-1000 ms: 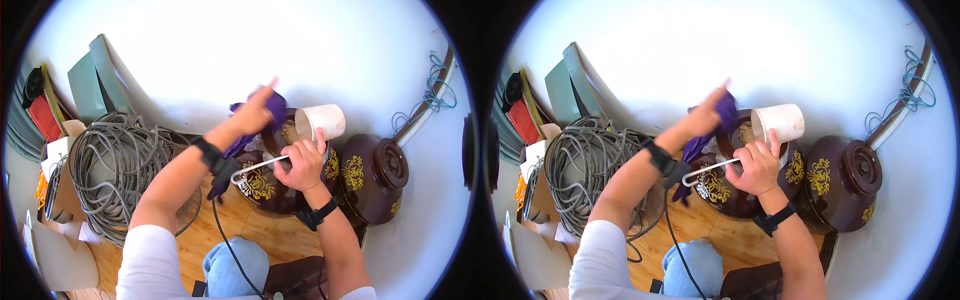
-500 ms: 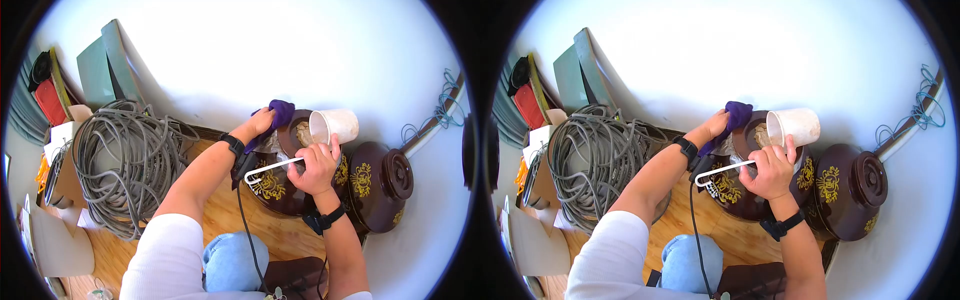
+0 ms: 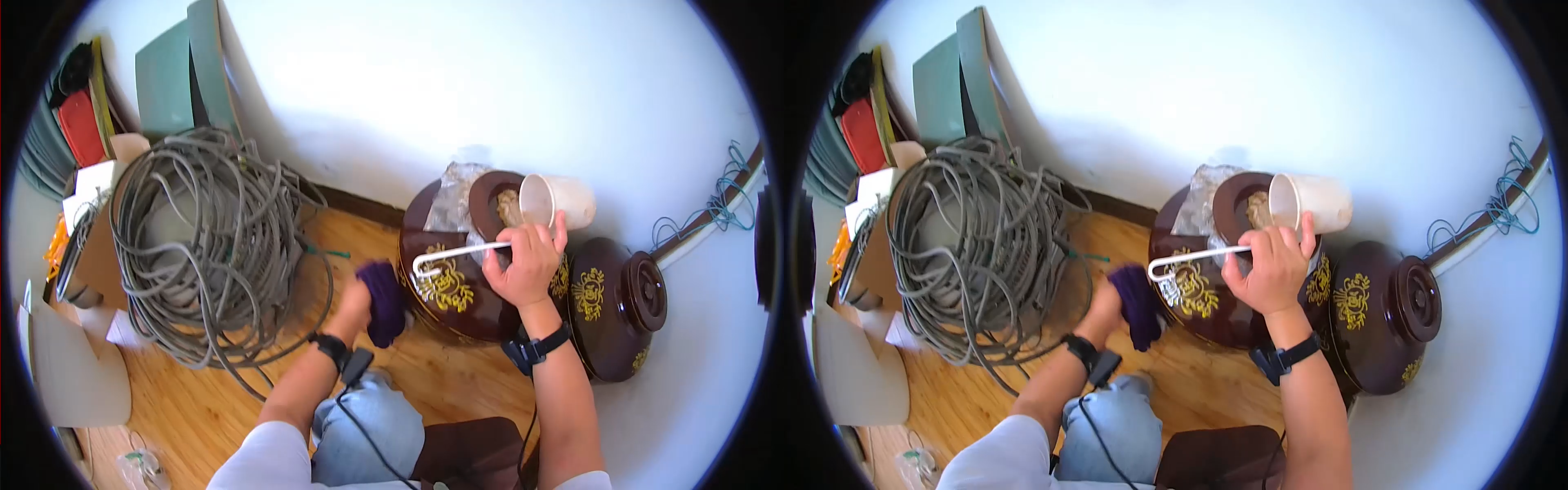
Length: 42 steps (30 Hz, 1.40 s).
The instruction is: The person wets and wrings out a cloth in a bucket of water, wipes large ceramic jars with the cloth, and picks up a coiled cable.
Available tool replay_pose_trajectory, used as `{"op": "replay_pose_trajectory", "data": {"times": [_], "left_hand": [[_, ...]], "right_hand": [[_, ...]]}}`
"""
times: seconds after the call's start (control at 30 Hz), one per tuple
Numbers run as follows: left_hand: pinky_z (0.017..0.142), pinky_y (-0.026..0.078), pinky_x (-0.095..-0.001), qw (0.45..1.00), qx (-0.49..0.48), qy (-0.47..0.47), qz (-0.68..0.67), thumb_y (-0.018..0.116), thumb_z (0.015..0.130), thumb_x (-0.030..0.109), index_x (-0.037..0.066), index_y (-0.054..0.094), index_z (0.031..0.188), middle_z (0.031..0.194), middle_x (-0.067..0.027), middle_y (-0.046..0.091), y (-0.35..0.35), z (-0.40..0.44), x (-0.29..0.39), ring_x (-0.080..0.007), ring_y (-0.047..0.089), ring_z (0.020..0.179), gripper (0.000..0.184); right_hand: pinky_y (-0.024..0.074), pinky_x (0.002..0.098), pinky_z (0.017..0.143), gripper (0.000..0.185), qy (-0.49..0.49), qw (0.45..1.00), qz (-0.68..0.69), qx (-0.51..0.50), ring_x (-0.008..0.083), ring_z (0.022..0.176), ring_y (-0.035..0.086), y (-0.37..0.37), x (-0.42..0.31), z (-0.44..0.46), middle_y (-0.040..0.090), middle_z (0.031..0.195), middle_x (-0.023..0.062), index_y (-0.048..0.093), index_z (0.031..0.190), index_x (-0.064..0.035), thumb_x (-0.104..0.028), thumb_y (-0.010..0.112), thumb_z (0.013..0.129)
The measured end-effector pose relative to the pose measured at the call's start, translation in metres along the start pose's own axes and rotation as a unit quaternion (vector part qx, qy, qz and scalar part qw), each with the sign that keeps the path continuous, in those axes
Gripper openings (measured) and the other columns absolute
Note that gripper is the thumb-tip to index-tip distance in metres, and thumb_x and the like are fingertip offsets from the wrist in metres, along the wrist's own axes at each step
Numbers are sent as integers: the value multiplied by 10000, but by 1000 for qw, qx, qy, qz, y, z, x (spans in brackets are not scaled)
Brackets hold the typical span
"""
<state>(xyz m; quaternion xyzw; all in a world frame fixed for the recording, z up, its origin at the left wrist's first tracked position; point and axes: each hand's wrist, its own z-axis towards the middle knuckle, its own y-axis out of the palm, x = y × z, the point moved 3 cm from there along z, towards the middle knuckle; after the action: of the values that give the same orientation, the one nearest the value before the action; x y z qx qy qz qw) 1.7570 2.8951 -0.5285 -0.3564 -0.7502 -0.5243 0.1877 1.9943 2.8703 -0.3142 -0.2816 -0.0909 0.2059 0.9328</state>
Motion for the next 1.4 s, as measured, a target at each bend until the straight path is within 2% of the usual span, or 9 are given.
{"op": "replay_pose_trajectory", "data": {"times": [0.07,0.27,0.33,0.5,0.73,0.87,0.93,1.27,1.4], "left_hand": [[669,553,-427,997,-41,59,2,423,966,214,17,580,1023,862,-139,649,31,2,60,-274,652,754,259],[1042,370,-320,908,-286,294,85,465,947,58,16,410,1369,1291,-86,533,148,3,121,-177,500,1199,428],[1087,284,-465,657,-308,418,546,445,769,-55,73,345,1431,1375,-136,471,164,7,83,-276,422,1295,683],[1083,276,-510,541,-161,446,695,464,614,-10,138,319,1452,1417,-180,398,156,-12,66,-362,347,1330,864],[1126,231,-325,868,-160,330,334,402,930,72,16,346,1415,1484,-149,311,42,16,13,-263,297,1372,491],[1107,246,-285,855,-24,341,390,358,1016,237,-28,307,1419,1459,-89,348,3,29,-50,-180,343,1327,485],[1080,273,-264,967,-133,182,121,371,1015,325,-18,330,1413,1419,-57,395,6,34,-48,-140,373,1279,526],[1076,281,-370,993,35,-111,26,431,866,652,57,297,1444,1432,-130,392,-5,19,-55,-241,366,1305,841],[1050,371,-380,973,48,-221,-45,359,953,489,-7,517,1282,1321,-139,531,-73,33,-211,-279,519,1180,616]], "right_hand": [[236,504,1091,179,-6,1000,2,0,229,720,523,0,-1,0,515,683,27,542,720,-124,-281,628,714],[238,507,1086,185,2,1000,5,-2,225,711,515,1,0,-1,506,679,25,543,723,-123,-286,628,722],[239,509,1085,186,-5,1000,4,0,225,708,517,1,0,0,506,678,25,544,724,-123,-290,627,727],[237,503,1088,183,-1,1000,2,7,221,712,524,1,0,0,520,685,23,551,725,-124,-290,628,727],[233,506,1088,181,2,1000,3,-10,220,733,529,4,0,-2,527,693,24,551,727,-126,-289,628,714],[227,516,1085,188,-17,999,-16,-26,236,743,533,6,1,-2,533,701,29,555,746,-122,-298,616,723],[217,522,1087,193,-28,999,-32,-20,239,746,537,7,-1,-4,540,707,28,558,761,-121,-302,615,723],[214,510,1092,188,-48,997,-62,-23,224,797,562,11,-2,-8,582,763,7,579,815,-124,-260,655,710],[215,508,1092,198,-51,996,-73,-29,221,800,560,12,-1,-9,576,764,9,574,814,-118,-268,657,716]]}}
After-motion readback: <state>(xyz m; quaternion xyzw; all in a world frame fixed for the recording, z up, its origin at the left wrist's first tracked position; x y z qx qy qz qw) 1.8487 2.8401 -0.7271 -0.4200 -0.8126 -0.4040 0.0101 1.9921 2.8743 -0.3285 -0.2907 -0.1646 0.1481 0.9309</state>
